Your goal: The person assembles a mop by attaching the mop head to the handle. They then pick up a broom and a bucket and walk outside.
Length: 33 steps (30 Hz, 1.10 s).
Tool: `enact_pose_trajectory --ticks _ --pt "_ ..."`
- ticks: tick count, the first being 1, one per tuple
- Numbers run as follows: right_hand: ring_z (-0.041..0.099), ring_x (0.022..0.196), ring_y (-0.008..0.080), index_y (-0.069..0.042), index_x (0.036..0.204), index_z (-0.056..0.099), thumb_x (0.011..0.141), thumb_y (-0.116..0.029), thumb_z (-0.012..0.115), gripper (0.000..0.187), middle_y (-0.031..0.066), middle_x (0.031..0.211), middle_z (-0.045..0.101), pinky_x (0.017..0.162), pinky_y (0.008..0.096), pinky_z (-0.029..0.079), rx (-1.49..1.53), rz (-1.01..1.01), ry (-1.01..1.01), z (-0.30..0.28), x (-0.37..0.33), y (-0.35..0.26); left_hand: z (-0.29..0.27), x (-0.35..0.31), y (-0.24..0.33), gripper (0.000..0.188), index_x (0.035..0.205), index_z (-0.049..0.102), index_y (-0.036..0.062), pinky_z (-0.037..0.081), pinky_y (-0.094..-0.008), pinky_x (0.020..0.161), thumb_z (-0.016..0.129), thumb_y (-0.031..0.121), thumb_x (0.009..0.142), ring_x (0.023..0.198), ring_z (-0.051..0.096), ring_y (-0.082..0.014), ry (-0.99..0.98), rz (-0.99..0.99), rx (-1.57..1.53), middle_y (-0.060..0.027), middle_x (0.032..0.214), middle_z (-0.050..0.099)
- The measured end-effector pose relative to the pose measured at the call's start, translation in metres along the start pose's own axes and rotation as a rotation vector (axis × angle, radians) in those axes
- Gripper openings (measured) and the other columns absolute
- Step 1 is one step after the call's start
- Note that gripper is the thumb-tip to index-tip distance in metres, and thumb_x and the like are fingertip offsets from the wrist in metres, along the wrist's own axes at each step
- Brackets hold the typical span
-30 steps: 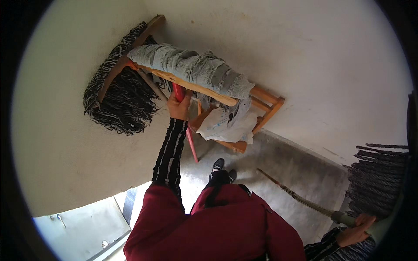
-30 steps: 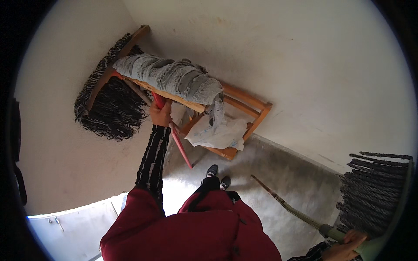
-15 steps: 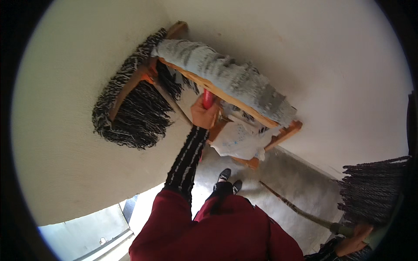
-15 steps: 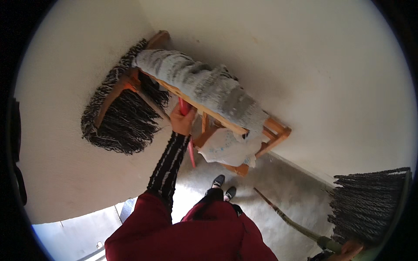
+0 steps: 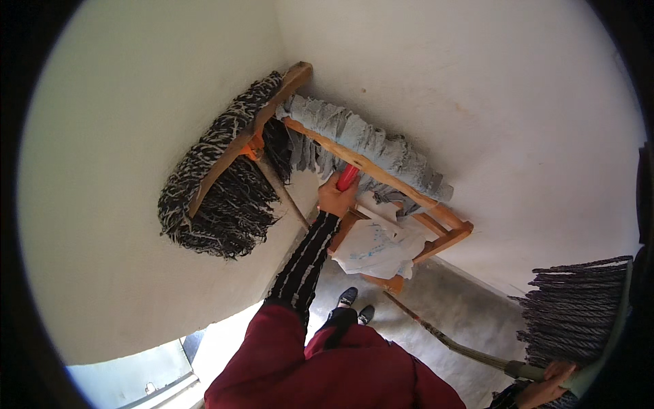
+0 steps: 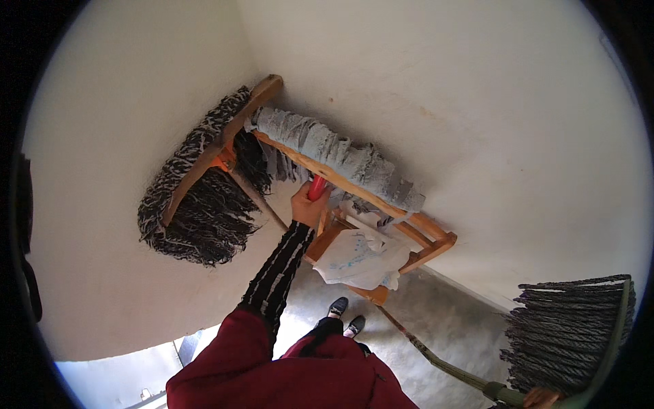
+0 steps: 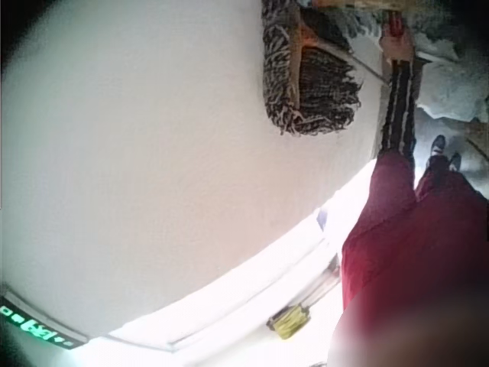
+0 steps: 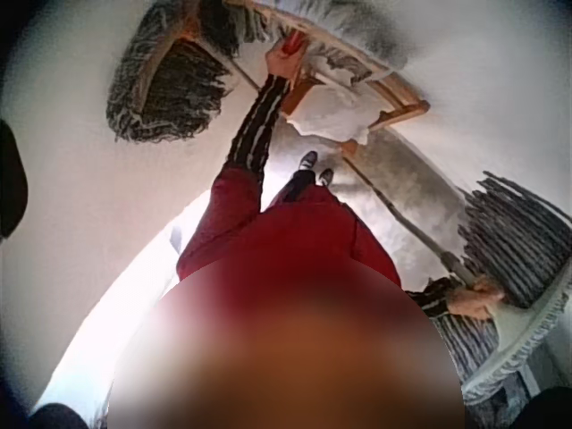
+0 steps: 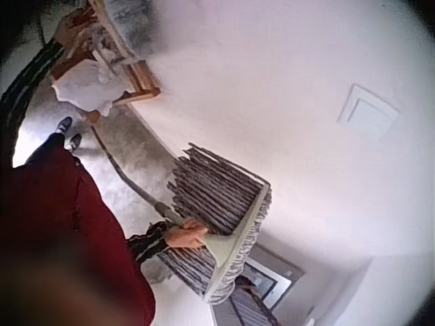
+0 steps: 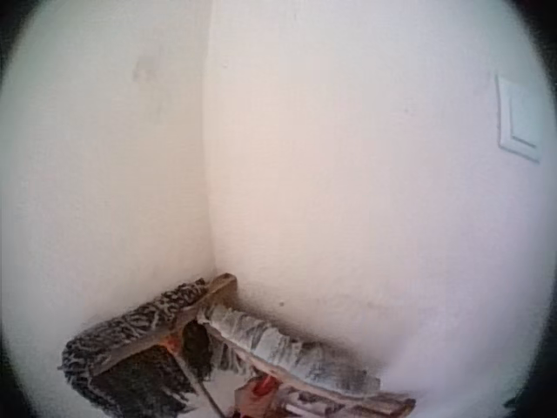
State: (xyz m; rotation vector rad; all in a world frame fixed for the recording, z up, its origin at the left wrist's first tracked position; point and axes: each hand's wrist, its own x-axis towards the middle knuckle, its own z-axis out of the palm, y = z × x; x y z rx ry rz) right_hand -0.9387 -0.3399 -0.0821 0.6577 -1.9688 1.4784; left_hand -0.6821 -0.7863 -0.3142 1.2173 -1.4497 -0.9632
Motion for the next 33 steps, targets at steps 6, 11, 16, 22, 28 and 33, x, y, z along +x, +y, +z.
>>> enact_pose_trajectory --ticks 6,11,16,22,28,33 --pt "0.057 0.101 0.026 -0.008 0.142 0.032 0.093 -0.005 0.042 0.049 0.0195 0.117 0.055 0.089 0.0356 0.048 -0.55 -0.106 -0.231 -0.065 0.009 0.075 -0.014 0.02 0.003 0.024 0.089 0.062 -0.0003 0.043 -0.0248 0.059 0.071 0.02 0.08 0.062 0.049 -0.0075 -0.015 0.027 0.043 0.0003 0.071 0.058" --pt "0.05 0.065 0.0175 -0.002 0.129 0.047 0.093 -0.013 0.05 0.037 0.011 0.084 0.056 0.059 0.0282 0.041 -0.496 -0.118 -0.332 -0.1 0.016 0.087 -0.023 0.028 0.008 0.014 0.086 0.061 0.0022 0.039 -0.0208 0.056 0.07 0.013 0.082 0.062 0.045 -0.0041 -0.063 -0.037 -0.278 0.0044 0.069 0.053" --pt "0.055 0.068 0.0154 0.006 0.107 0.059 0.094 -0.023 0.052 0.032 0.0096 0.078 0.057 0.06 0.0268 0.044 0.018 0.256 -0.054 -0.058 0.0 0.049 -0.026 0.026 0.008 0.015 0.088 0.061 0.002 0.04 -0.0203 0.059 0.07 0.012 0.082 0.064 0.046 -0.004 -0.072 0.008 -0.252 0.005 0.072 0.054" --pt "0.059 0.072 0.015 0.005 0.098 0.061 0.095 -0.031 0.051 0.037 0.0117 0.077 0.058 0.06 0.0257 0.045 -0.694 -0.207 -0.134 -0.048 -0.003 0.033 -0.034 0.027 0.011 0.015 0.092 0.062 0.0007 0.044 -0.0224 0.065 0.068 0.01 0.083 0.07 0.051 -0.0053 -0.185 -0.008 -0.268 0.0023 0.078 0.059" --pt "0.053 0.063 0.0153 0.003 0.093 0.059 0.095 -0.031 0.051 0.035 0.0084 0.074 0.054 0.055 0.0285 0.041 -0.134 0.32 -0.064 -0.024 0.003 0.008 -0.055 0.021 0.031 0.018 0.098 0.061 -0.0001 0.046 -0.024 0.071 0.066 0.006 0.082 0.078 0.055 -0.0072 -0.326 -0.059 -0.307 0.0 0.086 0.062" --pt "0.034 0.051 0.014 -0.005 0.071 0.052 0.098 -0.031 0.044 0.038 0.0047 0.058 0.037 0.05 0.0277 0.034 -0.267 -0.146 -0.047 0.011 -0.012 -0.035 -0.077 0.005 0.032 0.024 0.103 0.06 0.0012 0.047 -0.0251 0.074 0.064 0.002 0.079 0.082 0.056 -0.0088 -0.514 -0.052 -0.306 -0.0001 0.088 0.062"
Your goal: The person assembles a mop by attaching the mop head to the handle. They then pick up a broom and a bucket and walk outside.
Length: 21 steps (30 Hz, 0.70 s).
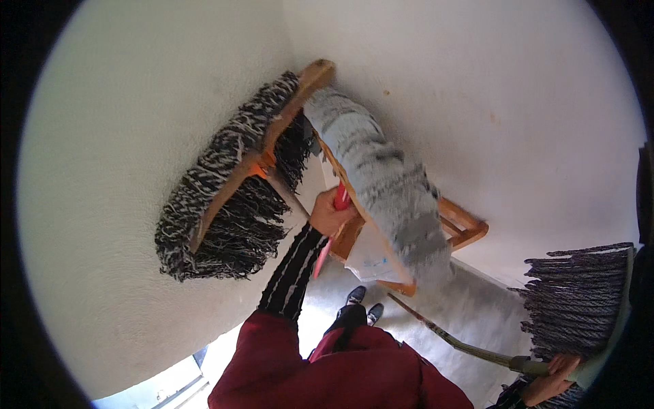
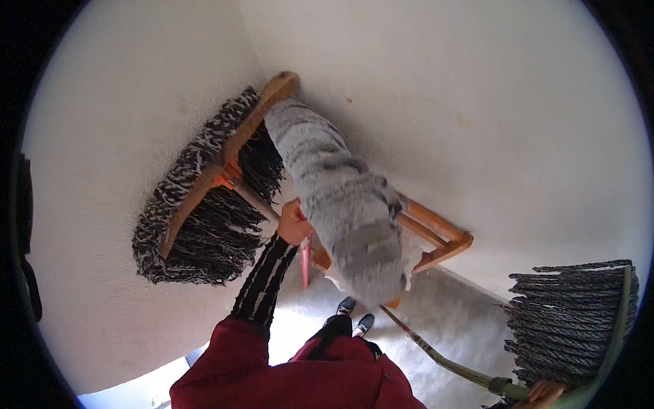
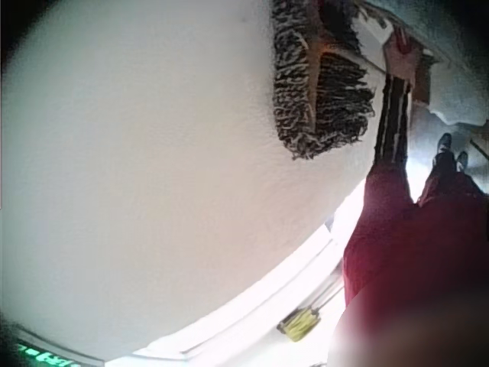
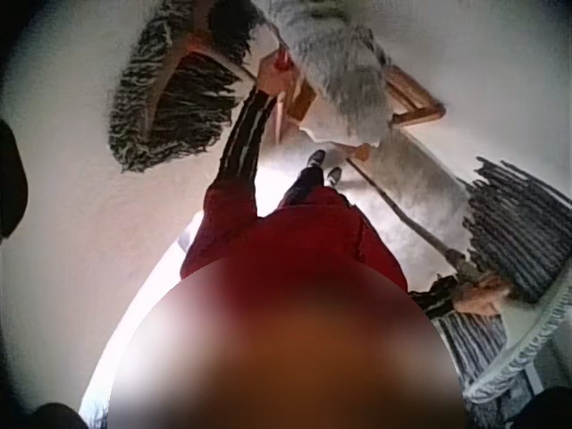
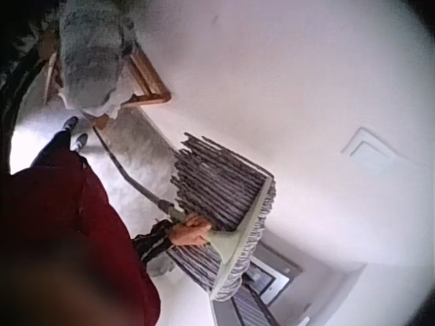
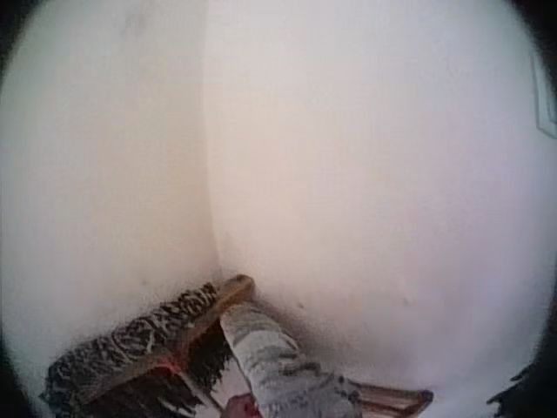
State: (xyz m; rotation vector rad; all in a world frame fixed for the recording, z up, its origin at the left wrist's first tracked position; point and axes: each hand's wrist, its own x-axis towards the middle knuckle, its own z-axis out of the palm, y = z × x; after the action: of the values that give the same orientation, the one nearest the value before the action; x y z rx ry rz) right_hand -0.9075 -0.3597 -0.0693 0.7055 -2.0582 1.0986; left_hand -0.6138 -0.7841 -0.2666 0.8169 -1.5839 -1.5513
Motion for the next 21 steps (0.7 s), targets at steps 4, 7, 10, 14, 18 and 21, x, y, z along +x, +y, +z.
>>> enact_pose_trajectory --ticks 4,7,10,14,18,21 --pt "0.035 0.059 0.0155 -0.007 0.081 0.049 0.098 -0.028 0.044 0.027 0.0072 0.069 0.038 0.054 0.0281 0.035 0.318 0.243 0.034 -0.009 -0.001 0.013 0.002 -0.012 -0.017 0.03 0.106 0.06 0.0037 0.047 -0.0254 0.073 0.066 0.001 0.077 0.08 0.057 -0.0089 -0.169 -0.026 -0.228 -0.0003 0.087 0.063" --pt "0.047 0.076 0.0168 -0.004 0.104 0.05 0.097 -0.024 0.046 0.022 0.0115 0.088 0.047 0.065 0.0265 0.043 0.314 0.401 0.094 -0.02 -0.004 0.05 -0.002 -0.012 -0.017 0.03 0.106 0.061 0.004 0.048 -0.0253 0.073 0.068 0.003 0.077 0.08 0.057 -0.0077 -0.31 -0.062 -0.577 0.0001 0.087 0.064" --pt "0.059 0.093 0.0181 -0.001 0.127 0.051 0.096 -0.02 0.049 0.037 0.0158 0.107 0.057 0.077 0.0249 0.052 0.29 0.507 0.116 -0.034 -0.003 0.082 -0.009 -0.008 -0.001 0.03 0.107 0.061 0.0031 0.047 -0.0249 0.076 0.07 0.005 0.079 0.083 0.056 -0.0068 -0.283 0.1 -0.193 0.0007 0.09 0.064" --pt "0.059 0.092 0.0175 -0.006 0.13 0.05 0.096 -0.017 0.048 0.035 0.0149 0.108 0.056 0.077 0.025 0.052 0.122 0.229 -0.06 -0.039 -0.008 0.099 -0.015 -0.013 0.02 0.032 0.108 0.06 0.0016 0.045 -0.0249 0.081 0.071 0.006 0.079 0.086 0.055 -0.0072 -0.396 0.005 -0.023 0.0014 0.094 0.064" --pt "0.059 0.089 0.0162 -0.003 0.126 0.052 0.096 -0.018 0.048 0.033 0.0131 0.102 0.058 0.075 0.026 0.051 0.068 0.238 -0.005 -0.033 -0.01 0.082 -0.008 -0.029 0.016 0.028 0.103 0.059 0.0009 0.048 -0.0236 0.062 0.07 0.005 0.078 0.067 0.056 -0.0067 -0.439 0.08 0.157 0.0004 0.081 0.06" --pt "0.052 0.069 0.0098 0.002 0.108 0.057 0.096 -0.022 0.05 0.029 0.0065 0.082 0.056 0.058 0.0228 0.043 0.466 0.387 -0.088 -0.03 -0.001 0.048 0.002 -0.032 0.001 0.025 0.1 0.059 0.0025 0.046 -0.023 0.05 0.07 0.004 0.078 0.056 0.054 -0.006 -0.44 0.261 0.029 -0.0004 0.073 0.057"
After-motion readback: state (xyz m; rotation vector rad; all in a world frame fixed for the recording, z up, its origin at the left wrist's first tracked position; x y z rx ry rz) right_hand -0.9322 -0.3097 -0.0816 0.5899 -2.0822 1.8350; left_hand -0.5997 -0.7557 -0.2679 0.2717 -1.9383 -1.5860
